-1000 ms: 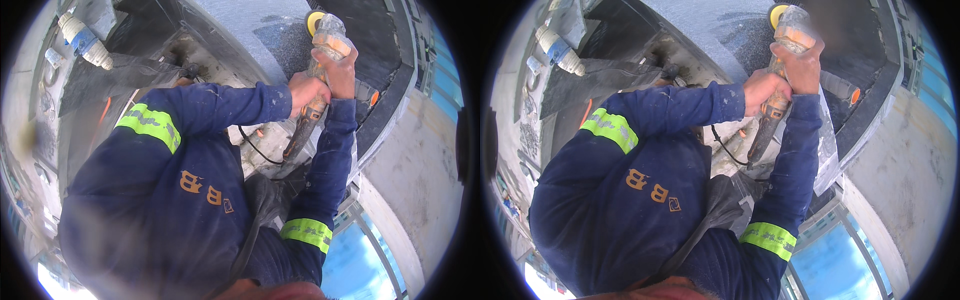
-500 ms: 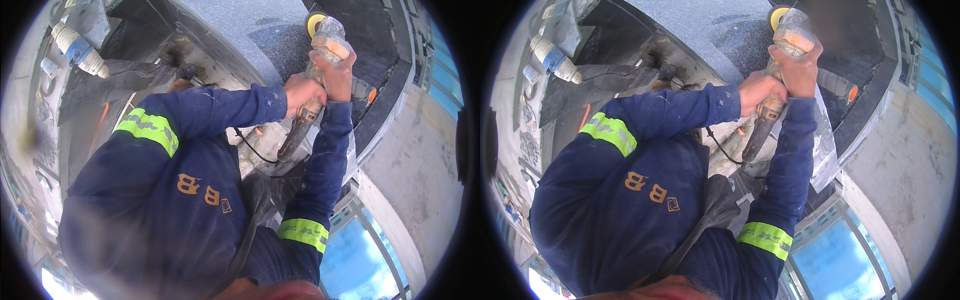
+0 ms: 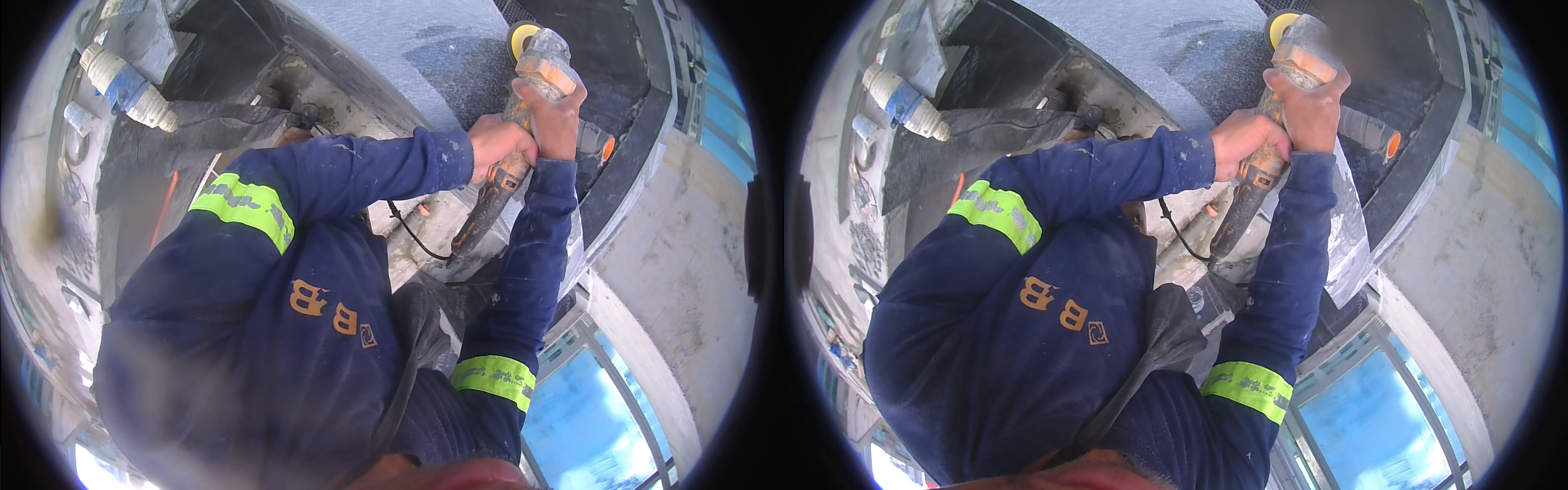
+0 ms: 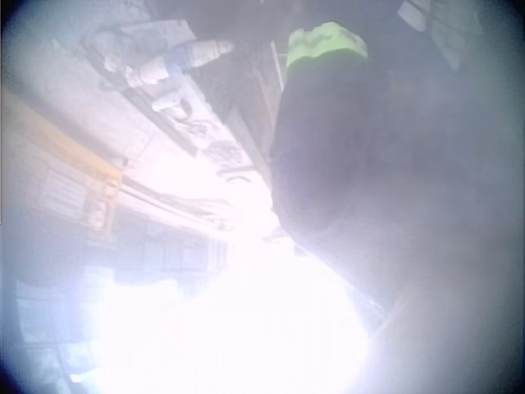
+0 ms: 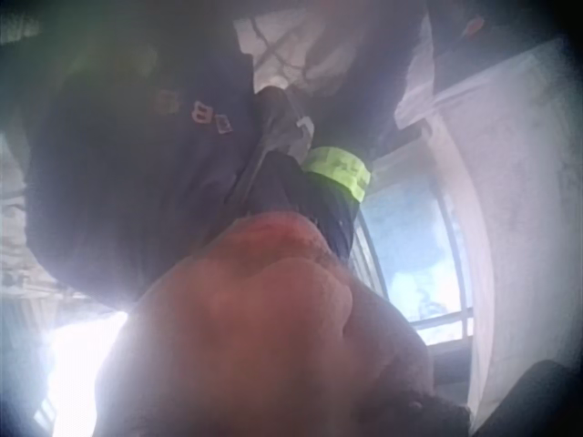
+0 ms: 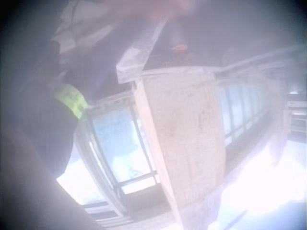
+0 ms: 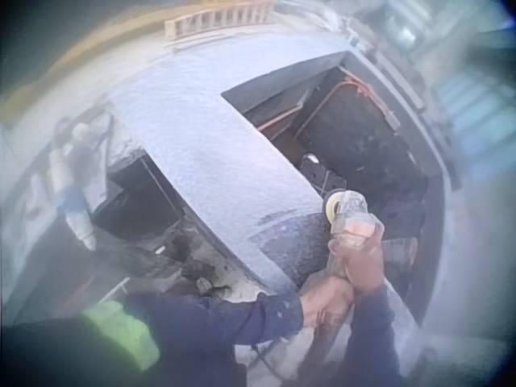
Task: The person uses an angle grinder with a yellow disc to grind the surface of a large dark stone slab. The person holds the tool with both hands and moves it along the slab's edge and face, generating dust.
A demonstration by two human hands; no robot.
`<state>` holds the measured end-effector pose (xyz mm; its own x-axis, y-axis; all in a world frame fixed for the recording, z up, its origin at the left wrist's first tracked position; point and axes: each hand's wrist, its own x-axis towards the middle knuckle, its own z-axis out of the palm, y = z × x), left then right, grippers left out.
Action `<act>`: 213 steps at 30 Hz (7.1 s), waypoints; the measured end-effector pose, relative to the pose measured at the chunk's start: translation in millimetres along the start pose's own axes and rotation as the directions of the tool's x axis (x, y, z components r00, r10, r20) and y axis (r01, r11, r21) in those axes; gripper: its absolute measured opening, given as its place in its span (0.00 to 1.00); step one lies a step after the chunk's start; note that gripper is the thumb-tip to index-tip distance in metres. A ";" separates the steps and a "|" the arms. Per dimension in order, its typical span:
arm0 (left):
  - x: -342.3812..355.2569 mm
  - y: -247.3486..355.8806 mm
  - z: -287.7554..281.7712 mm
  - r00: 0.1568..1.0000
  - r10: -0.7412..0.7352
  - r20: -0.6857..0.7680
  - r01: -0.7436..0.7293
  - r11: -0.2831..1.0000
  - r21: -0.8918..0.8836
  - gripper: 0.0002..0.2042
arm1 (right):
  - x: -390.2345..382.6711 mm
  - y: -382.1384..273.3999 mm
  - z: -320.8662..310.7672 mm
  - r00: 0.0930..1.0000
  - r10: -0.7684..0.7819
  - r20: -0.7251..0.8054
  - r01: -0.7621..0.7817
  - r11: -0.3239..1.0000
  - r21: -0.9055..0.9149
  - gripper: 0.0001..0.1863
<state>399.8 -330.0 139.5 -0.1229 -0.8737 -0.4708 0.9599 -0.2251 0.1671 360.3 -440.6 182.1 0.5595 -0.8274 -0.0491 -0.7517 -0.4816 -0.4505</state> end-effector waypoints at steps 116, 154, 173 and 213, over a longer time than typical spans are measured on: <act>-49.2 11.5 -24.9 0.996 0.073 -0.045 -0.075 0.996 -0.050 0.16 | -29.1 -46.4 25.1 0.990 -0.111 0.087 0.097 0.984 0.150 0.51; -65.0 -1.4 -31.1 0.999 0.029 -0.042 -0.032 0.997 -0.065 0.14 | -48.6 -54.1 26.3 0.988 -0.125 0.093 0.109 0.982 0.157 0.49; -83.5 -12.9 -31.8 0.979 0.172 -0.110 -0.183 0.979 -0.094 0.18 | -67.3 -72.5 27.3 0.956 -0.235 0.176 0.210 0.966 0.150 0.50; -74.4 -12.2 -36.2 0.992 0.110 -0.061 -0.115 0.991 -0.075 0.20 | -61.1 -70.4 24.4 0.966 -0.155 0.205 0.129 0.982 0.136 0.49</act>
<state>406.4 -246.7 141.2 -0.0006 -0.8651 -0.5015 0.9838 -0.0903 0.1547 387.5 -349.0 195.1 0.7288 -0.6658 -0.1602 -0.6189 -0.5402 -0.5702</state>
